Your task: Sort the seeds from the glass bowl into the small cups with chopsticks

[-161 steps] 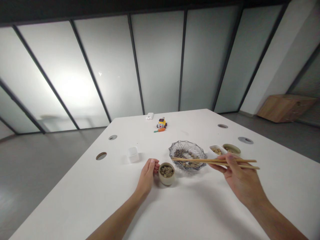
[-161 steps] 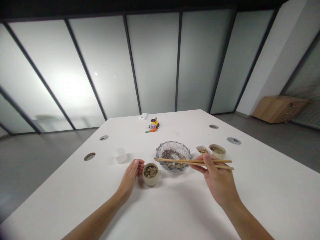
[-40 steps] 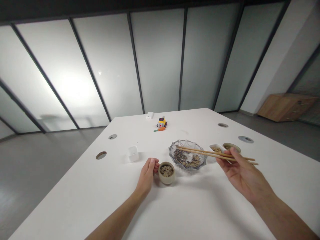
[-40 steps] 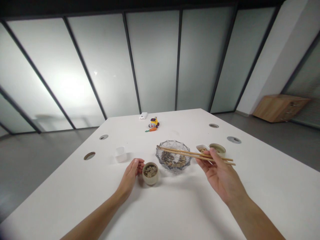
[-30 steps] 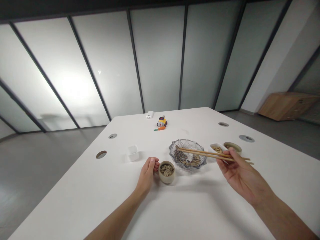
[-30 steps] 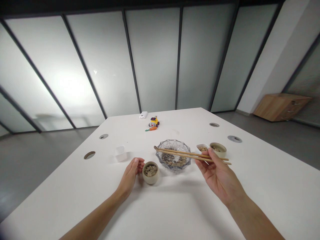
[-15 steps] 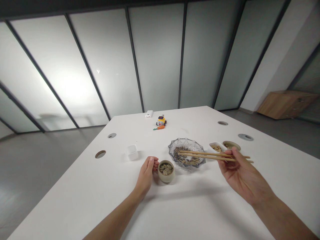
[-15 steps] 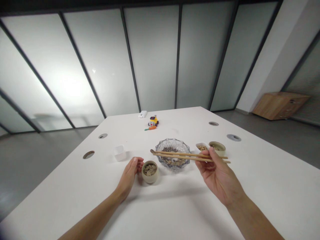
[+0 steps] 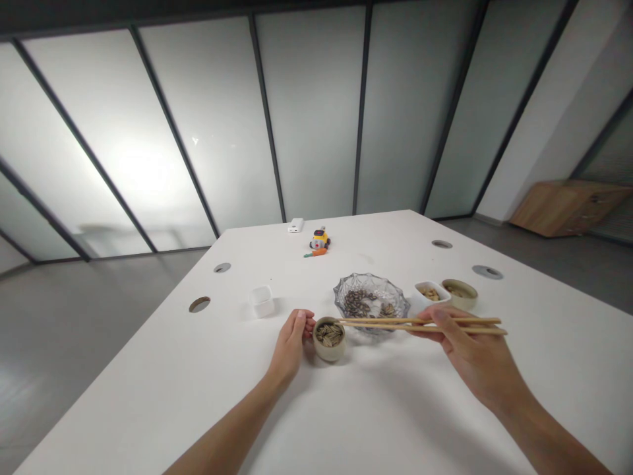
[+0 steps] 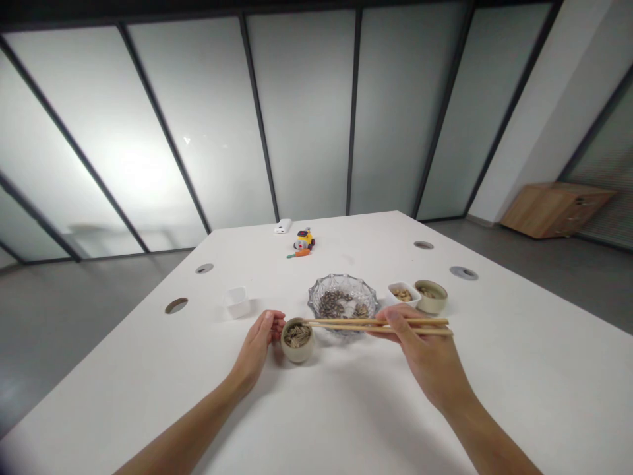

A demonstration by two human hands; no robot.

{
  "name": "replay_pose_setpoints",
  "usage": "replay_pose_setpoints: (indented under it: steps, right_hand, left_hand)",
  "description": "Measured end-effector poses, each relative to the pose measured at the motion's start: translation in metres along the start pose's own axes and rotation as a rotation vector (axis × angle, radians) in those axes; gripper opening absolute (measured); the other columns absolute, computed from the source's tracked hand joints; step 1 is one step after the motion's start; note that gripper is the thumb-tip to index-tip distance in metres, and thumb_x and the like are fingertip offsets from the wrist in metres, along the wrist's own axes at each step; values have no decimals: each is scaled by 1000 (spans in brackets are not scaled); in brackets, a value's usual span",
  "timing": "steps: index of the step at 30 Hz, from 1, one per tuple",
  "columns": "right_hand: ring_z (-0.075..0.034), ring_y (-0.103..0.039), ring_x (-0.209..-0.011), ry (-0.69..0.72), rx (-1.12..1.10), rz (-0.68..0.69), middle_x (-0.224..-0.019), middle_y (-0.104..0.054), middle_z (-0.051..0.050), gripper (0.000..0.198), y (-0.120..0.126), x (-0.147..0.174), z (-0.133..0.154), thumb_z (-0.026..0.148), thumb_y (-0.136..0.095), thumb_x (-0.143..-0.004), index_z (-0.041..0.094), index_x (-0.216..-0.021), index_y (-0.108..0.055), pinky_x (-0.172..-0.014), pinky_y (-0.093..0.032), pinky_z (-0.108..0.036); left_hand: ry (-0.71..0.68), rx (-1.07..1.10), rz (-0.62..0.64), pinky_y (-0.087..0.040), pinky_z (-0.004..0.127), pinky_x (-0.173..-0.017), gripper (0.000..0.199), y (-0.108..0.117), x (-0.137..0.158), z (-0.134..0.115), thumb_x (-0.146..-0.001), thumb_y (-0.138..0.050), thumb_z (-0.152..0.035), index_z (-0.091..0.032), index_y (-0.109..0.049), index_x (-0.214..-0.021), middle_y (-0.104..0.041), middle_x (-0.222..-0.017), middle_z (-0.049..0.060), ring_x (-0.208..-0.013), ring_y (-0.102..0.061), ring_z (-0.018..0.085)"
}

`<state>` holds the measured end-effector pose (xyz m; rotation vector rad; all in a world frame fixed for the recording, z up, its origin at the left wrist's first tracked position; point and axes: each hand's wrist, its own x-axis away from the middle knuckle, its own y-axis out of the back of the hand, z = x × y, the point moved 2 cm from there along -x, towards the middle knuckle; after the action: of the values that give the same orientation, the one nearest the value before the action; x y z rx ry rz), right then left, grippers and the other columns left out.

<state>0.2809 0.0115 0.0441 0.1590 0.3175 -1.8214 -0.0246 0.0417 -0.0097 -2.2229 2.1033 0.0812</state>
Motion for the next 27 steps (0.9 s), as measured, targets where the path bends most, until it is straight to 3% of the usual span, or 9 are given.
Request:
replay_pose_setpoints:
  steps: [4,8,13,15,21,27]
  right_hand:
    - [-21,-78,-69,28,59,13,-86,-78,-6,41,-2,3,4,62,-85,-84,21,-79,-81,-68,-73,-37]
    - [-24,-82,-77,128,22,-92,-88,-81,-4,40,7,-4,6,65,-80,-88,25,-81,-80,-76,-73,-44]
    - [-28,-81,-88,404,498,-227,-90,-82,-6,40,19,-9,10,62,-68,-97,26,-86,-81,-82,-69,-46]
    - [-27,-80,-90,543,642,-197,-91,-82,-5,36,19,-8,9,56,-65,-101,27,-86,-81,-83,-67,-44]
    - [-21,-78,-84,793,752,-30,-90,-80,-2,19,12,-4,2,34,-65,-105,27,-94,-78,-78,-63,-34]
    - [-21,-80,-82,901,889,-162,-87,-80,-3,26,19,-5,8,35,-60,-108,25,-91,-75,-75,-62,-33]
  left_hand:
    - [-3,-5,-5,-52,35,-82,65,0,0,-1,-91,-58,-84,-21,-70,-98,-70,-90,5,-85,-64,23]
    - [-4,-8,-5,-52,34,-80,65,-1,-1,0,-91,-57,-85,-21,-70,-97,-70,-89,5,-83,-64,22]
    - [-14,7,-4,-52,35,-81,67,-1,-1,0,-89,-59,-86,-21,-70,-97,-70,-89,5,-85,-64,22]
    - [-9,8,-4,-52,35,-81,67,-1,-1,0,-89,-59,-86,-21,-70,-96,-70,-89,5,-84,-64,22]
    - [0,2,-5,-52,35,-81,68,0,-1,1,-88,-59,-87,-21,-70,-97,-70,-90,5,-86,-64,23]
    - [2,2,-1,-52,34,-79,70,-1,-2,2,-87,-58,-89,-20,-70,-97,-70,-89,5,-83,-64,22]
